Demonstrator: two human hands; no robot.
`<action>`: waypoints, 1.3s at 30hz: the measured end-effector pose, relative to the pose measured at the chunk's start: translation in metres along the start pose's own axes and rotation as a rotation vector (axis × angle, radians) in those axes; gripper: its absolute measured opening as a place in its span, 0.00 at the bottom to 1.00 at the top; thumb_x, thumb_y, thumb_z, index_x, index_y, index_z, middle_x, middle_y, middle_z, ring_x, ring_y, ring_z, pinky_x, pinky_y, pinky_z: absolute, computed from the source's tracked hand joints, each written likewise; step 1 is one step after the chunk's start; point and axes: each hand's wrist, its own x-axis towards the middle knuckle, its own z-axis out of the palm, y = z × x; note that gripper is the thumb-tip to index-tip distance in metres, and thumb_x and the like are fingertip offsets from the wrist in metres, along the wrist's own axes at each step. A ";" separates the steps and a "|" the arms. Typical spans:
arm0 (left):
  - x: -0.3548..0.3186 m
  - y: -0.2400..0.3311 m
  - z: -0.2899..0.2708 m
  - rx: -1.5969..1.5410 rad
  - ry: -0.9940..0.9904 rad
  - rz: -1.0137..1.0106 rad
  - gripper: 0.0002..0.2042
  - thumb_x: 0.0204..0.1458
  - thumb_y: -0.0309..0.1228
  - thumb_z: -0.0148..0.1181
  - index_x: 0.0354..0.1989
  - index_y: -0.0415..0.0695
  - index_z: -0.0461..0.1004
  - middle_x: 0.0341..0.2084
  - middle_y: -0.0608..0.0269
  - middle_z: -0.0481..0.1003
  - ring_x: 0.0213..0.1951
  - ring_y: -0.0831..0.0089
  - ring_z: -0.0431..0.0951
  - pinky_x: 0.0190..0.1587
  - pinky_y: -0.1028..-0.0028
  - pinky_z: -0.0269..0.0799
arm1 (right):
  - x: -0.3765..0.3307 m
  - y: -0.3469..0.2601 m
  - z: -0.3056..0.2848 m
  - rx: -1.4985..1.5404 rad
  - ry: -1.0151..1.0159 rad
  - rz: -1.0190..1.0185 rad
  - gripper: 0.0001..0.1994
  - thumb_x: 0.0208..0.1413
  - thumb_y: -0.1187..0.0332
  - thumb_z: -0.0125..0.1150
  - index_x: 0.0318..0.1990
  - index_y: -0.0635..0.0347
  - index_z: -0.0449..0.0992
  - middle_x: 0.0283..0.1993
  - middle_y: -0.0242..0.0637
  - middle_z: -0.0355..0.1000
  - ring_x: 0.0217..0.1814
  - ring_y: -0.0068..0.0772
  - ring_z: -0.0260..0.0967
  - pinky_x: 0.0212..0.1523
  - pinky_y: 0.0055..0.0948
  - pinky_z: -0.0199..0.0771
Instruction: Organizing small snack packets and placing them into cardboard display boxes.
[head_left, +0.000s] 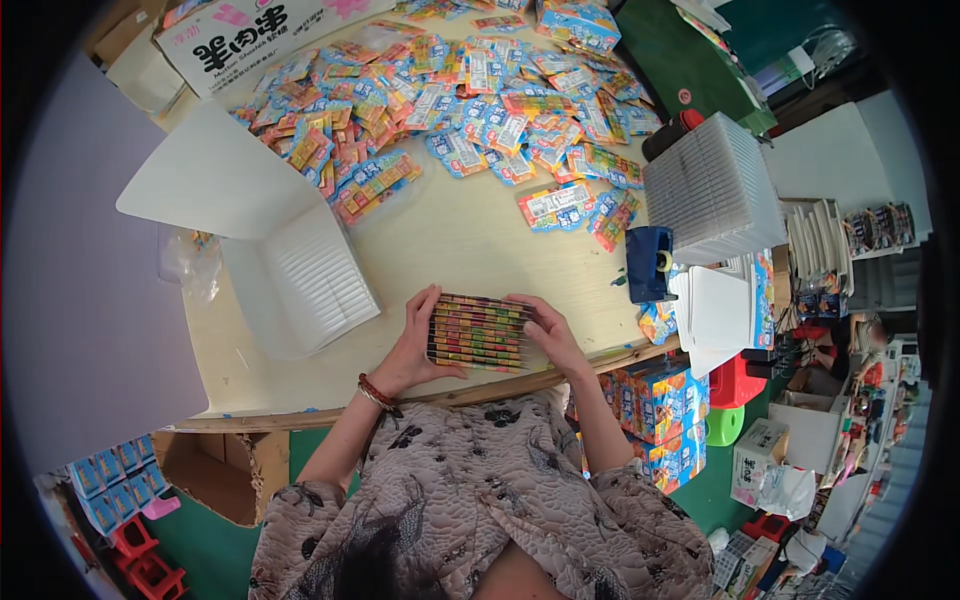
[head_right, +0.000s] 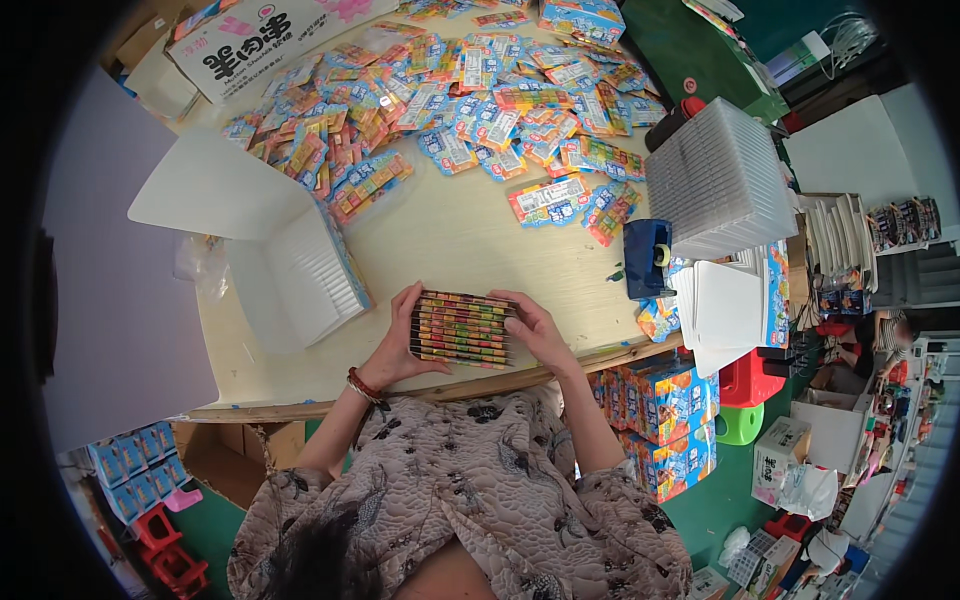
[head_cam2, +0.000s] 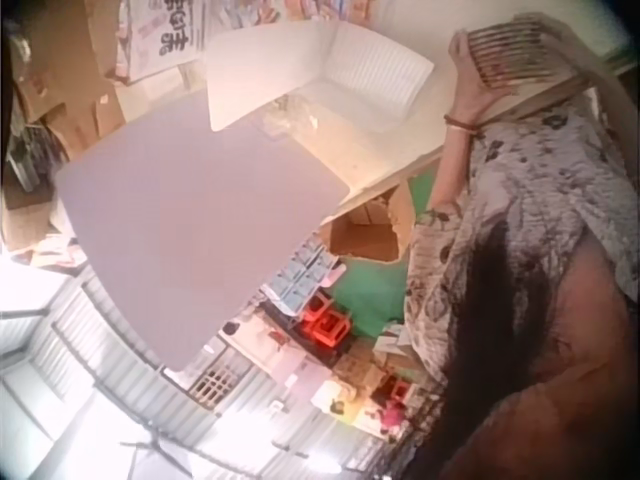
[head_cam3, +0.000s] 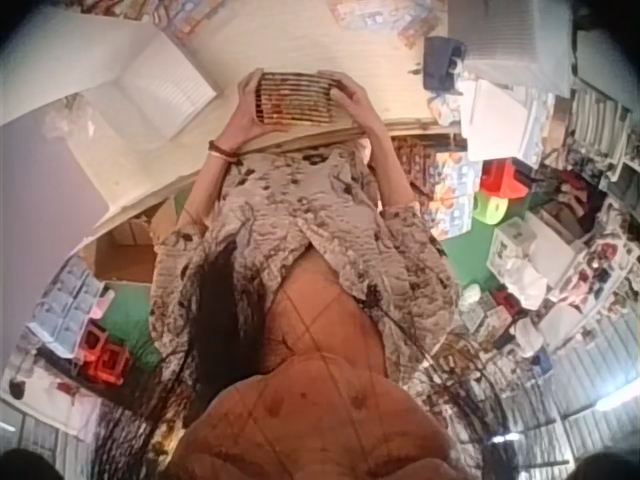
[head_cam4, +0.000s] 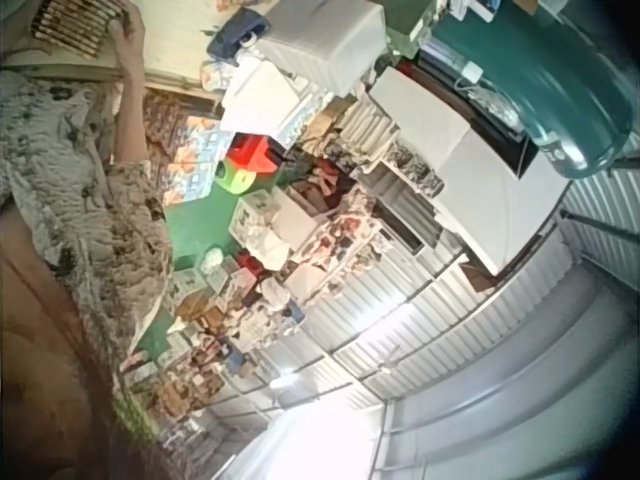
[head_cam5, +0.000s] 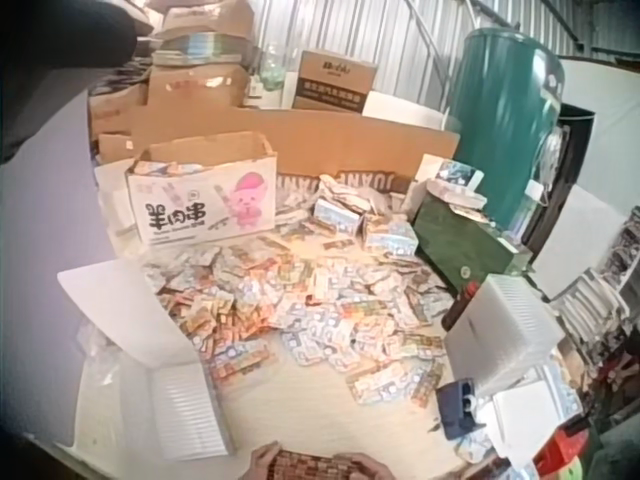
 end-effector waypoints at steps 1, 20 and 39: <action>0.001 0.000 -0.001 -0.006 -0.017 -0.002 0.61 0.30 0.36 0.79 0.69 0.42 0.37 0.64 0.45 0.45 0.66 0.48 0.48 0.67 0.60 0.53 | 0.000 0.001 0.000 0.002 -0.002 0.000 0.25 0.60 0.59 0.57 0.61 0.61 0.63 0.59 0.38 0.66 0.62 0.31 0.62 0.63 0.31 0.60; 0.004 -0.001 -0.007 0.023 -0.014 0.060 0.57 0.31 0.39 0.78 0.68 0.40 0.42 0.60 0.44 0.52 0.64 0.50 0.52 0.66 0.61 0.51 | 0.006 -0.079 0.024 -1.305 -0.292 -0.057 0.65 0.25 0.49 0.78 0.70 0.62 0.39 0.62 0.52 0.52 0.66 0.57 0.49 0.66 0.45 0.50; 0.019 -0.005 -0.011 0.083 0.041 0.116 0.52 0.32 0.36 0.76 0.68 0.46 0.47 0.55 0.44 0.55 0.59 0.47 0.58 0.61 0.61 0.60 | 0.017 -0.050 0.027 -1.244 -0.133 -0.216 0.52 0.29 0.65 0.76 0.64 0.60 0.49 0.57 0.51 0.54 0.61 0.55 0.53 0.60 0.43 0.63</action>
